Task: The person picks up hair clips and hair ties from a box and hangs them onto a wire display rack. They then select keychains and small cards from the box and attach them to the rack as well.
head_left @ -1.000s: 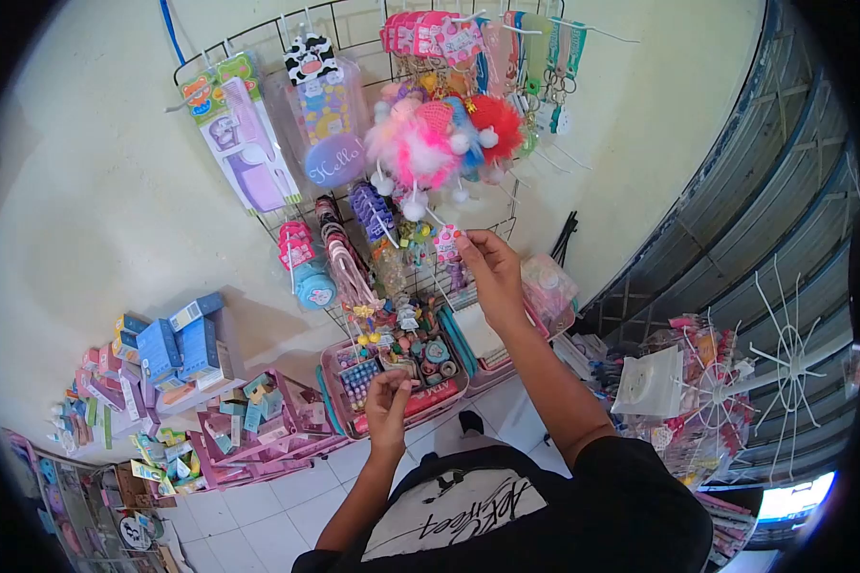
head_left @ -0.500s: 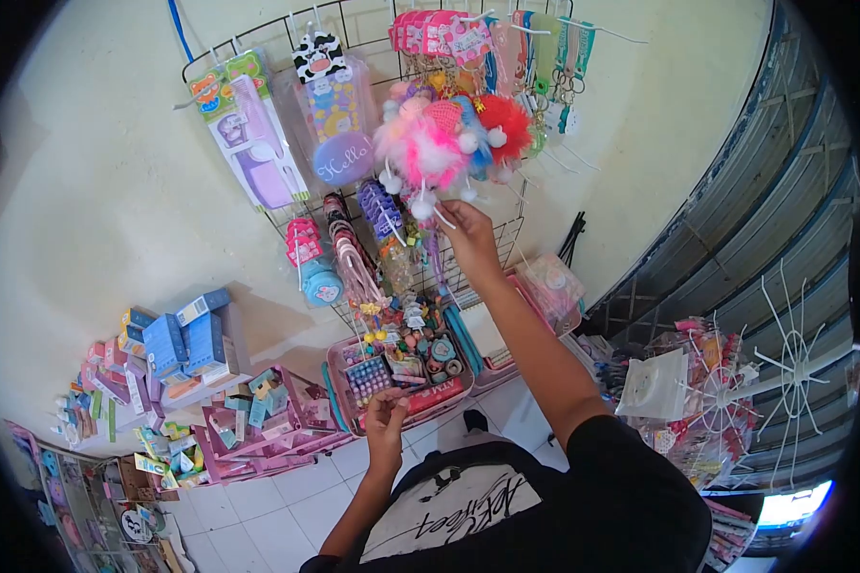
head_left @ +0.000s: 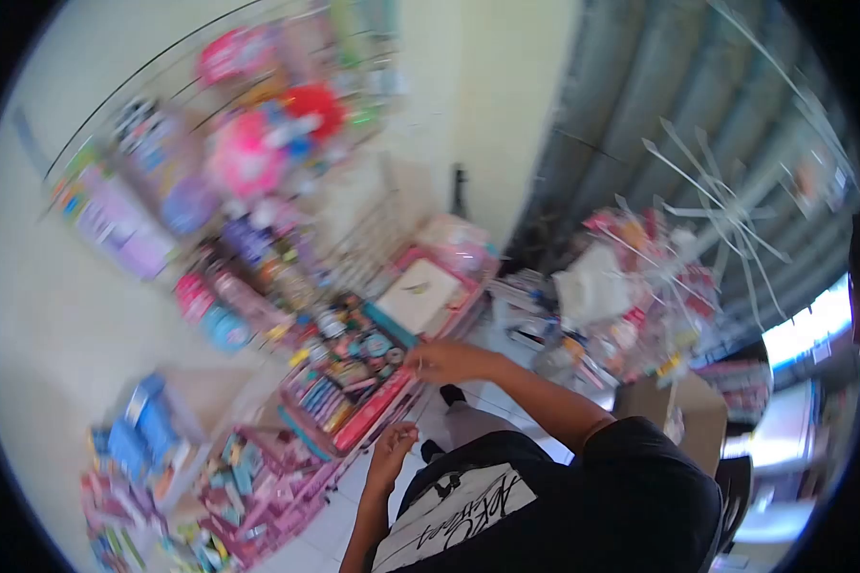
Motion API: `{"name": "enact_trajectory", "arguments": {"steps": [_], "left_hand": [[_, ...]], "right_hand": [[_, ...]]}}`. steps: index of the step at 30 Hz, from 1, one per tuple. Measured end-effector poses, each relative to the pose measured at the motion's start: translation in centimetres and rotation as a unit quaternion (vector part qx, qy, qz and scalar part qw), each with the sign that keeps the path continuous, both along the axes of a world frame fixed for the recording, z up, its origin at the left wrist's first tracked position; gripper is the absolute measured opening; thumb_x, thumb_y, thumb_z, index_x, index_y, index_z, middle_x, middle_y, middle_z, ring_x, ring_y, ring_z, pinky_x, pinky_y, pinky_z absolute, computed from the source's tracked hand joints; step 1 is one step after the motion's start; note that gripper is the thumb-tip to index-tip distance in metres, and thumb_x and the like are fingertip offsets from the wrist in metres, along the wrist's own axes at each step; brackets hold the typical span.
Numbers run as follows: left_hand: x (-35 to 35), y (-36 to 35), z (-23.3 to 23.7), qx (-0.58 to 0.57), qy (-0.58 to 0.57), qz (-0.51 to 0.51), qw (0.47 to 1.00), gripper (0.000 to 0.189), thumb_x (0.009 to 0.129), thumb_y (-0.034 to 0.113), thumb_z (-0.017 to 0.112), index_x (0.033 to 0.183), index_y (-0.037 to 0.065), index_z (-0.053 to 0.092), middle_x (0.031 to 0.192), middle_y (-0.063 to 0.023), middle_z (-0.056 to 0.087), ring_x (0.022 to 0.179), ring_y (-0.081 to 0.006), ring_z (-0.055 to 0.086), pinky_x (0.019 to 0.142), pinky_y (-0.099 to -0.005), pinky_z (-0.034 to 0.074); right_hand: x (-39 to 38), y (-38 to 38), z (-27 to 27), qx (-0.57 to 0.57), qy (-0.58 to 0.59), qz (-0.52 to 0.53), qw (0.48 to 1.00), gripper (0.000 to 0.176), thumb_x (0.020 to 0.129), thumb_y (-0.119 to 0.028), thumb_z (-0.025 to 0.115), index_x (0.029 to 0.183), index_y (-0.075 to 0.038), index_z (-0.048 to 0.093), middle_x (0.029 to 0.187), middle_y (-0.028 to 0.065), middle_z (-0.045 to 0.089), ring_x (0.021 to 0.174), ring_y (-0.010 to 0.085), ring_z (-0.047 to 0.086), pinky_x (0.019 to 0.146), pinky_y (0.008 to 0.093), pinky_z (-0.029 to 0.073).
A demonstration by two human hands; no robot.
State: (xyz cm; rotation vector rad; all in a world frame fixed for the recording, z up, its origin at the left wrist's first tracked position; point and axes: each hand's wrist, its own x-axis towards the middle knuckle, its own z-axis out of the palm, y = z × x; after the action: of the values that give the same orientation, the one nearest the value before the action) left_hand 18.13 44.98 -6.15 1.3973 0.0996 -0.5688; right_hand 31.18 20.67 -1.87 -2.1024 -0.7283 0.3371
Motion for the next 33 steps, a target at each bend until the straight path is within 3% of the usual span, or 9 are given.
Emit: {"name": "enact_trajectory", "arguments": {"steps": [3, 9, 15, 20, 24, 27, 29, 32, 33], "left_hand": [[0.6, -2.5, -2.5, 0.011, -0.012, -0.176, 0.984, 0.034, 0.091, 0.022, 0.065, 0.117, 0.0, 0.059, 0.104, -0.0079, 0.063, 0.099, -0.0163, 0.058, 0.089, -0.029, 0.045], [1.9, -11.1, 0.6, 0.128, -0.141, -0.453, 0.871, 0.043, 0.092, 0.029, 0.065, 0.122, 0.0, 0.057, 0.114, -0.0115, 0.064, 0.101, -0.0187, 0.062, 0.087, -0.0317, 0.049], [-0.4, -22.9, 0.7, 0.129, -0.184, -0.631, 0.742, 0.044, 0.091, 0.03, 0.066, 0.123, 0.001, 0.056, 0.116, -0.0139, 0.064, 0.104, -0.0227, 0.063, 0.09, -0.035, 0.048], [-8.2, -33.6, 3.3, 0.085, -0.31, -0.707, 0.63, 0.047, 0.089, 0.027, 0.068, 0.125, 0.001, 0.055, 0.117, -0.0174, 0.061, 0.109, -0.0281, 0.061, 0.095, -0.0373, 0.046], [-15.1, -40.1, 4.4, -0.003, -0.408, -0.719, 0.563, 0.052, 0.087, 0.024, 0.069, 0.131, 0.004, 0.051, 0.133, -0.0195, 0.05, 0.124, -0.0337, 0.049, 0.105, -0.0398, 0.038], [-19.0, -42.7, 5.2, -0.005, -0.462, -0.713, 0.528, 0.057, 0.085, 0.024, 0.069, 0.135, 0.007, 0.048, 0.143, -0.0191, 0.04, 0.133, -0.0383, 0.038, 0.11, -0.0438, 0.032], [-20.4, -43.5, 4.7, 0.01, -0.494, -0.707, 0.505, 0.06, 0.085, 0.024, 0.069, 0.138, 0.009, 0.047, 0.148, -0.0187, 0.034, 0.138, -0.0402, 0.031, 0.112, -0.0464, 0.028], [-21.2, -44.4, 4.3, 0.046, -0.528, -0.72, 0.449, 0.062, 0.084, 0.025, 0.069, 0.141, 0.014, 0.046, 0.154, -0.0162, 0.026, 0.144, -0.0403, 0.019, 0.113, -0.0525, 0.025], [-21.2, -44.5, 4.2, 0.063, -0.523, -0.731, 0.434, 0.063, 0.084, 0.025, 0.07, 0.141, 0.016, 0.046, 0.155, -0.0151, 0.025, 0.145, -0.0396, 0.016, 0.113, -0.054, 0.023]], "right_hand": [[-8.1, -5.4, -2.2, -0.183, 0.087, 0.025, 0.979, 0.04, 0.089, -0.038, 0.06, 0.111, -0.005, 0.064, 0.105, 0.0139, 0.067, 0.098, 0.0324, 0.063, 0.083, 0.0436, 0.05], [-21.5, -13.7, -1.4, -0.246, 0.134, -0.168, 0.945, 0.041, 0.089, -0.04, 0.058, 0.11, -0.005, 0.066, 0.106, 0.0141, 0.067, 0.098, 0.0338, 0.063, 0.084, 0.0448, 0.049], [-32.4, -22.0, 3.9, -0.038, 0.234, -0.156, 0.959, 0.032, 0.09, -0.028, 0.062, 0.11, -0.003, 0.068, 0.105, 0.0137, 0.07, 0.094, 0.0267, 0.067, 0.085, 0.0377, 0.051], [-45.5, -34.1, 6.8, 0.026, 0.237, -0.38, 0.894, 0.026, 0.091, -0.022, 0.066, 0.108, -0.002, 0.069, 0.102, 0.0091, 0.071, 0.096, 0.0162, 0.065, 0.086, 0.0312, 0.05], [-58.4, -41.4, 1.9, 0.104, 0.306, -0.619, 0.715, 0.03, 0.08, -0.024, 0.072, 0.102, -0.003, 0.07, 0.087, 0.0062, 0.07, 0.082, 0.0144, 0.064, 0.071, 0.0327, 0.051], [-67.8, -43.7, -8.5, -0.111, 0.407, -0.487, 0.765, 0.03, 0.072, -0.024, 0.073, 0.093, -0.004, 0.072, 0.081, 0.0083, 0.07, 0.077, 0.0165, 0.065, 0.064, 0.0352, 0.05], [-72.2, -41.4, -14.8, -0.195, 0.534, -0.472, 0.674, 0.028, 0.067, -0.024, 0.071, 0.088, -0.005, 0.072, 0.077, 0.0116, 0.069, 0.074, 0.0216, 0.066, 0.062, 0.0374, 0.05], [-75.4, -35.7, -16.0, -0.224, 0.506, -0.464, 0.691, 0.029, 0.066, -0.023, 0.07, 0.087, -0.003, 0.071, 0.078, 0.0145, 0.069, 0.073, 0.0285, 0.066, 0.063, 0.0404, 0.051], [-76.0, -34.0, -17.1, -0.192, 0.514, -0.546, 0.633, 0.032, 0.068, -0.025, 0.07, 0.091, -0.002, 0.07, 0.083, 0.0158, 0.069, 0.078, 0.0316, 0.067, 0.069, 0.0423, 0.052]]}}
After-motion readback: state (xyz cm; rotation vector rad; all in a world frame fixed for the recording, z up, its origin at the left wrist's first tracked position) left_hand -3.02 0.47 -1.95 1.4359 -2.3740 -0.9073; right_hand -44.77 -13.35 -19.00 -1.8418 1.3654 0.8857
